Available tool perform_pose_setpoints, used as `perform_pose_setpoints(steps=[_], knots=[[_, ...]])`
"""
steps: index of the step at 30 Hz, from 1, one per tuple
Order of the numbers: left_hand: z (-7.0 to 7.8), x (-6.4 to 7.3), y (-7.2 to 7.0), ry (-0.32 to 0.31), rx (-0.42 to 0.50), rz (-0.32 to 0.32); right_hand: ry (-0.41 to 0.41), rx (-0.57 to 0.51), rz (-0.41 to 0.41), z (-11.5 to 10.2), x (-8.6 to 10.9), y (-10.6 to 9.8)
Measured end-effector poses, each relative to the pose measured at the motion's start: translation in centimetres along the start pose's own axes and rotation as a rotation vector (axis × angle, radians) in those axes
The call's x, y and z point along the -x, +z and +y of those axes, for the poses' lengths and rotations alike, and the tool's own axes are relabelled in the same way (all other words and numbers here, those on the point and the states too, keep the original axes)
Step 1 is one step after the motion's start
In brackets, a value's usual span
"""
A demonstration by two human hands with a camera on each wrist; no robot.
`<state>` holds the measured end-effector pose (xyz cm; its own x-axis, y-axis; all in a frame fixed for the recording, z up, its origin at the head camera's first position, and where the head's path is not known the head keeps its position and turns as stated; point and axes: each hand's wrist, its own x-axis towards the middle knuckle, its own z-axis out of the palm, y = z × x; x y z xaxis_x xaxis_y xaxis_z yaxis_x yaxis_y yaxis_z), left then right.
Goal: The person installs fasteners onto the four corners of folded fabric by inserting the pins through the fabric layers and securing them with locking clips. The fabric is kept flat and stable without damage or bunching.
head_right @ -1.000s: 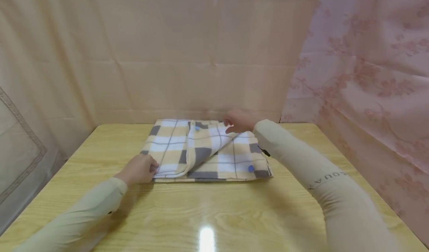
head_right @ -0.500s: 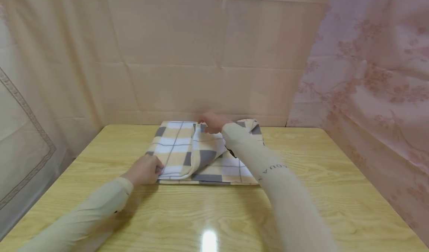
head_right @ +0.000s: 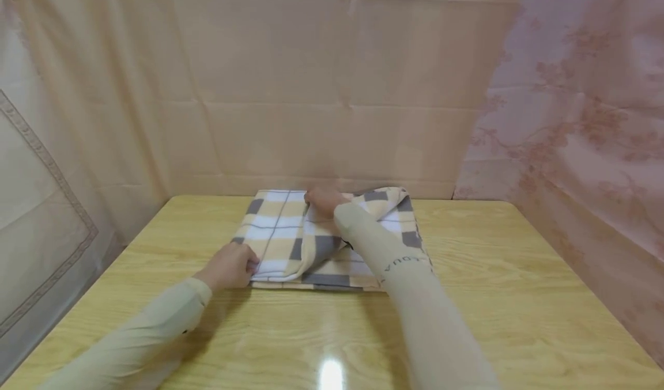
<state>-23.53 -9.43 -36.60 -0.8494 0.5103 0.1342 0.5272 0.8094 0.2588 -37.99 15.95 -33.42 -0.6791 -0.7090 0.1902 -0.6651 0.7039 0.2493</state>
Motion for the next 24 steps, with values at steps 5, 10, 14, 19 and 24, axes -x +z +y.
perform_pose_setpoints(steps=[5, 10, 14, 19, 24], knots=[[0.7, -0.2, -0.5, 0.002, -0.032, -0.002, 0.102, -0.095, 0.037, 0.3, 1.3, -1.4], [1.0, -0.1, -1.3, -0.018, -0.073, 0.005, 0.126, -0.17, 0.051, 0.1, 2.7, -4.1], [1.0, 0.0, -1.4, -0.01, -0.078, 0.012, 0.108, -0.226, 0.081, 0.0, 4.3, -5.7], [1.2, -0.2, -1.2, -0.002, -0.072, 0.018, 0.092, -0.264, 0.098, -0.1, 7.2, -7.8], [1.5, -0.3, -0.5, -0.007, -0.047, 0.001, 0.054, -0.248, 0.12, -0.6, 10.7, -9.5]])
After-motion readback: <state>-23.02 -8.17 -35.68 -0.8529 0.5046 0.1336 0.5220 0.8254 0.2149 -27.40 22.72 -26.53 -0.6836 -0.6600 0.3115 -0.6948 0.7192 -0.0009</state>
